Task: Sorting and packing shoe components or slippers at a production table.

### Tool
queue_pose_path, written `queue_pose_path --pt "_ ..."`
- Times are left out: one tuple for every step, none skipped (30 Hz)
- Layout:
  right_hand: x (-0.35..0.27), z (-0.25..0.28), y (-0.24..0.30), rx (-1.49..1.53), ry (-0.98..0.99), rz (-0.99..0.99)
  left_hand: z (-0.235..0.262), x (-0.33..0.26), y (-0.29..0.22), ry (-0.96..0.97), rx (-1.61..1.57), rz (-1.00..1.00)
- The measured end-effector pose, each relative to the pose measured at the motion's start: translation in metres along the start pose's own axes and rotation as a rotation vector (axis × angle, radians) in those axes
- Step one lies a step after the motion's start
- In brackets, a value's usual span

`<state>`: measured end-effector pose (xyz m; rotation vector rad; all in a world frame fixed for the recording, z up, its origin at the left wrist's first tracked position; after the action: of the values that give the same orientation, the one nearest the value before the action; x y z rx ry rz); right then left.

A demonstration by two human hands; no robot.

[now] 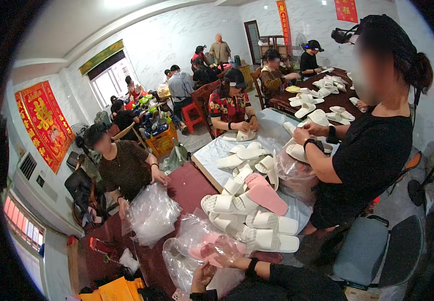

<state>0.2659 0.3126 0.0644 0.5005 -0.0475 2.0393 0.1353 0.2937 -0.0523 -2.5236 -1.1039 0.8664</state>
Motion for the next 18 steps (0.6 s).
queue_pose_path --pt "-0.032 0.001 -0.009 -0.013 0.001 0.022 0.021 -0.002 0.004 0.054 -0.105 0.031" --pt "-0.039 -0.001 -0.014 -0.033 0.000 0.021 0.011 -0.001 0.008 0.066 -0.098 0.046" --pt "-0.044 -0.004 -0.016 -0.046 0.004 0.033 0.004 -0.013 0.004 0.000 0.182 -0.060" --pt "-0.048 -0.007 -0.018 -0.058 0.010 0.045 -0.004 -0.020 -0.002 -0.067 0.461 -0.166" --pt "-0.050 -0.008 -0.013 -0.063 0.017 0.076 0.008 -0.011 0.014 -0.243 -0.072 0.037" --pt "-0.051 -0.009 -0.010 -0.067 0.026 0.107 0.007 -0.015 0.016 -0.249 -0.084 0.026" --pt "-0.053 -0.010 -0.007 -0.071 0.035 0.137 0.006 -0.019 0.017 -0.270 0.021 0.038" --pt "-0.053 -0.012 -0.005 -0.079 0.046 0.155 -0.009 -0.022 0.016 -0.286 0.131 0.062" --pt "-0.050 -0.018 0.003 -0.084 0.055 0.180 -0.014 -0.019 0.016 -0.291 0.121 0.058" --pt "-0.052 -0.022 0.008 -0.090 0.064 0.203 -0.025 -0.013 0.026 -0.156 0.039 0.186" --pt "-0.054 -0.026 0.009 -0.096 0.074 0.220 -0.042 -0.010 0.036 -0.016 -0.041 0.318" --pt "-0.064 -0.027 0.009 -0.103 0.083 0.236 -0.048 -0.007 0.035 -0.018 -0.047 0.320" --pt "-0.067 -0.031 0.009 -0.110 0.091 0.251 -0.057 -0.003 0.029 0.004 0.006 0.249" --pt "-0.079 -0.034 0.012 -0.112 0.099 0.280 -0.060 -0.004 0.023 0.020 0.054 0.164" --pt "-0.077 -0.035 0.014 -0.116 0.103 0.307 -0.044 0.003 0.021 -0.040 -0.068 0.050" --pt "-0.080 -0.033 0.013 -0.120 0.106 0.333 -0.030 0.004 0.025 -0.046 -0.073 0.041" --pt "-0.074 -0.033 0.014 -0.129 0.110 0.346 -0.019 0.006 0.024 -0.096 -0.013 0.025" --pt "-0.072 -0.025 0.015 -0.135 0.115 0.365 -0.012 0.007 0.021 -0.149 0.044 0.002"
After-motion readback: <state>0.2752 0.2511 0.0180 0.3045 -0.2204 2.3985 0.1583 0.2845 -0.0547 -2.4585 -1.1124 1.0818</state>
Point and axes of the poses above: each hand's wrist, its own x-axis towards the middle knuckle, its own z-axis out of the back of the hand, y = z × x, the point moved 7 cm from there along x, towards the middle knuckle, and after that the axes turned 9 degrees about y, right-handed, at the moved point
